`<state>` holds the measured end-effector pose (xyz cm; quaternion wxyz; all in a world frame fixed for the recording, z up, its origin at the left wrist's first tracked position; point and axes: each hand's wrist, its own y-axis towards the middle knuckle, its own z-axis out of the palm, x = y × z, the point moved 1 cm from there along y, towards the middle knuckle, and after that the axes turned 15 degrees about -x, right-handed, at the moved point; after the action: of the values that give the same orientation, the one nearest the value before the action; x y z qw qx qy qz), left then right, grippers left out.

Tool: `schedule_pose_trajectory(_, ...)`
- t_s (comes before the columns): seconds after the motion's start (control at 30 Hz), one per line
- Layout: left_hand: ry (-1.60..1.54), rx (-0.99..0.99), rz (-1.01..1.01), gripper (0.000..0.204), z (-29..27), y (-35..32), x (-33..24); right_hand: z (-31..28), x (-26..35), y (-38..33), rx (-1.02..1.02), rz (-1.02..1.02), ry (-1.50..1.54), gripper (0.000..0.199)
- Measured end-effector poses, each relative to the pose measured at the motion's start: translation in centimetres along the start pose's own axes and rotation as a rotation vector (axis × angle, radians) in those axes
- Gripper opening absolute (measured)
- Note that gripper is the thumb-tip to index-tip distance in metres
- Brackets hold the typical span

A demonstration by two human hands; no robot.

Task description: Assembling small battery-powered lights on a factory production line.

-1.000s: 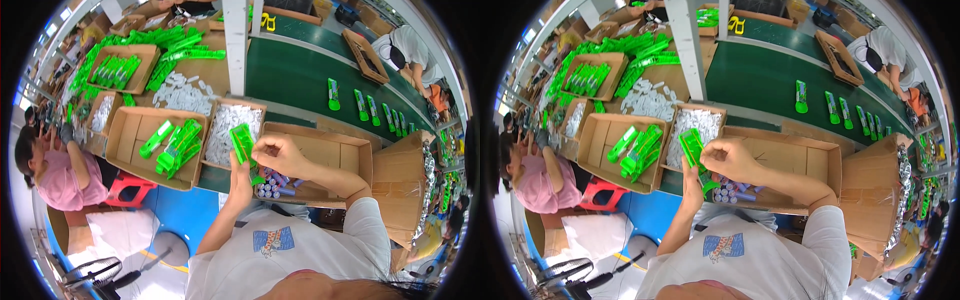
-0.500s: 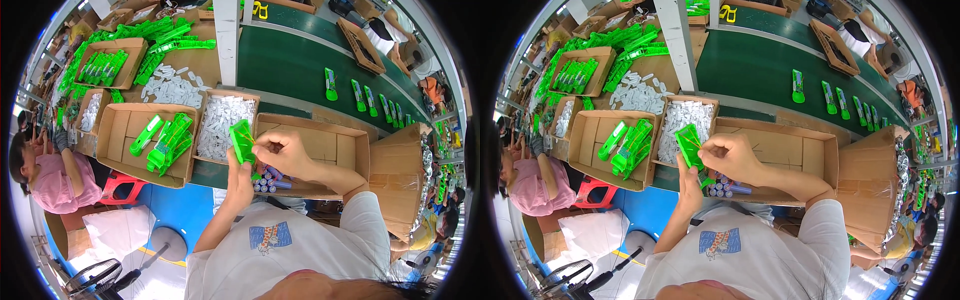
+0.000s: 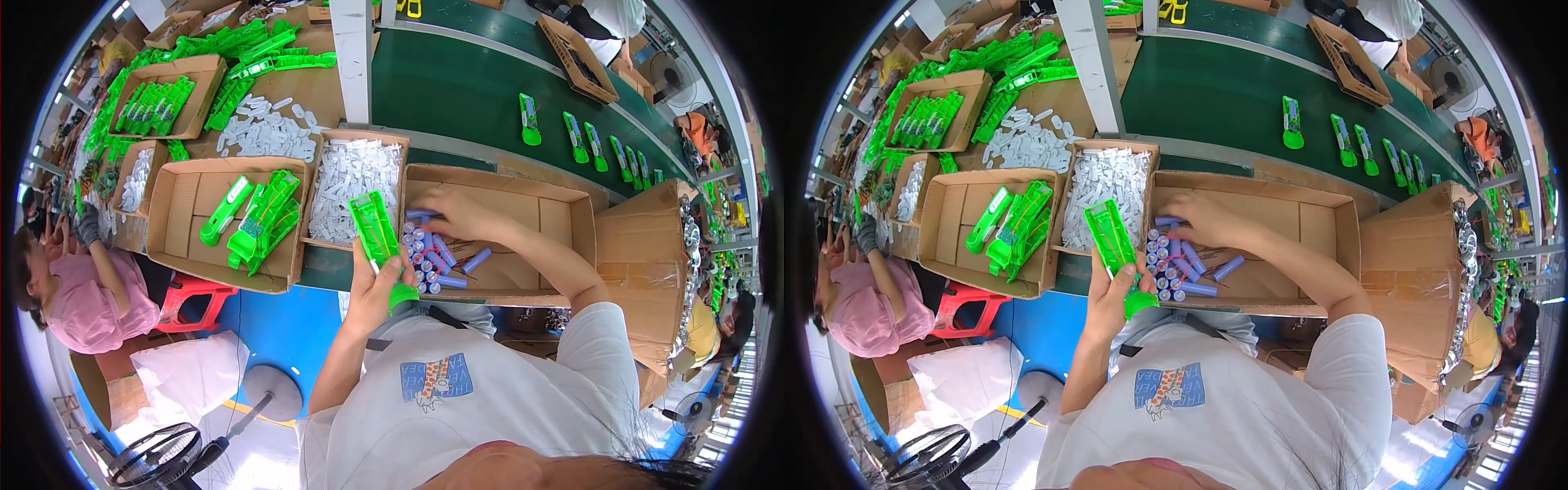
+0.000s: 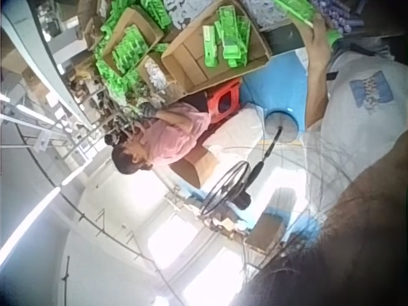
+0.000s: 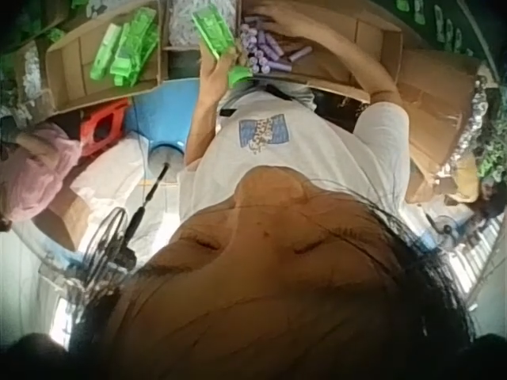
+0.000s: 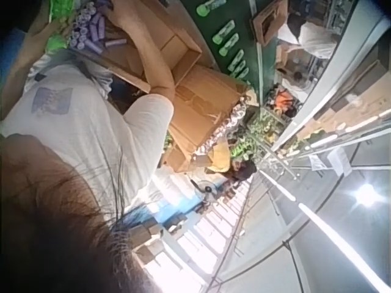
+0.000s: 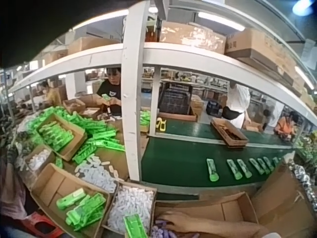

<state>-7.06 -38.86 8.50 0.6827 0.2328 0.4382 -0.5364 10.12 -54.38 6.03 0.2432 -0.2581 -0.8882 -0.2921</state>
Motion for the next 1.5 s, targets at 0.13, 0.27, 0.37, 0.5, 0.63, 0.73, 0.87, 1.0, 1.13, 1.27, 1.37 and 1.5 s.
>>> schedule_pose_trajectory(0.13, 0.032, 0.015, 0.005, 0.027, 0.2, -1.0, -0.1, -0.5, -1.1, 0.7, 0.181, 0.09, -0.152, 0.025)
schedule_pose_trajectory(0.27, 0.102, -0.027, 0.03, 0.032, 0.4, -1.1, 0.6, -2.1, 2.0, 1.7, -0.055, 0.454, 0.327, 0.018)
schedule_pose_trajectory(0.37, 0.165, -0.07, 0.052, 0.037, 1.2, -1.2, 1.1, -2.6, 6.1, 2.0, 0.004, 0.581, 0.791, 0.02)
schedule_pose_trajectory(0.5, 0.305, -0.119, 0.065, 0.046, 2.0, -1.4, 1.2, 0.1, 8.5, 1.0, -0.067, 0.471, 0.712, 0.03)
schedule_pose_trajectory(0.63, 0.346, -0.078, 0.18, 0.052, 1.6, -1.3, 2.2, 0.7, 9.4, 1.7, -0.232, 0.307, 0.507, 0.042)
schedule_pose_trajectory(0.73, 0.121, -0.144, 0.037, 0.05, 0.3, -0.3, 1.7, 3.7, 8.5, 3.8, -0.241, 0.088, 0.431, 0.036)
schedule_pose_trajectory(0.87, -0.158, -0.449, 0.1, 0.034, -2.5, -0.4, -0.9, 5.4, 3.9, 10.7, 0.145, 0.128, 0.219, 0.026)
schedule_pose_trajectory(1.0, -0.244, -0.42, 0.058, 0.035, -3.4, -0.6, -0.7, 9.8, 2.9, 11.0, 0.262, -0.186, -0.305, 0.017)
schedule_pose_trajectory(1.13, -0.263, -0.402, 0.001, 0.038, -3.1, -1.1, -0.7, 7.1, 3.3, 11.5, 0.337, -0.016, -0.026, 0.015)
schedule_pose_trajectory(1.27, -0.281, -0.321, -0.088, 0.041, -2.8, -1.4, -0.7, 4.5, 4.7, 10.4, 0.179, -0.153, 0.403, 0.013)
schedule_pose_trajectory(1.37, -0.23, -0.248, -0.119, 0.044, -2.5, -1.5, -0.7, 3.6, 5.1, 9.5, 0.148, -0.219, 0.494, 0.012)
schedule_pose_trajectory(1.5, -0.215, -0.245, -0.14, 0.041, -2.6, -1.2, 0.3, 2.9, 6.9, 8.5, 0.223, -0.002, 0.594, 0.011)
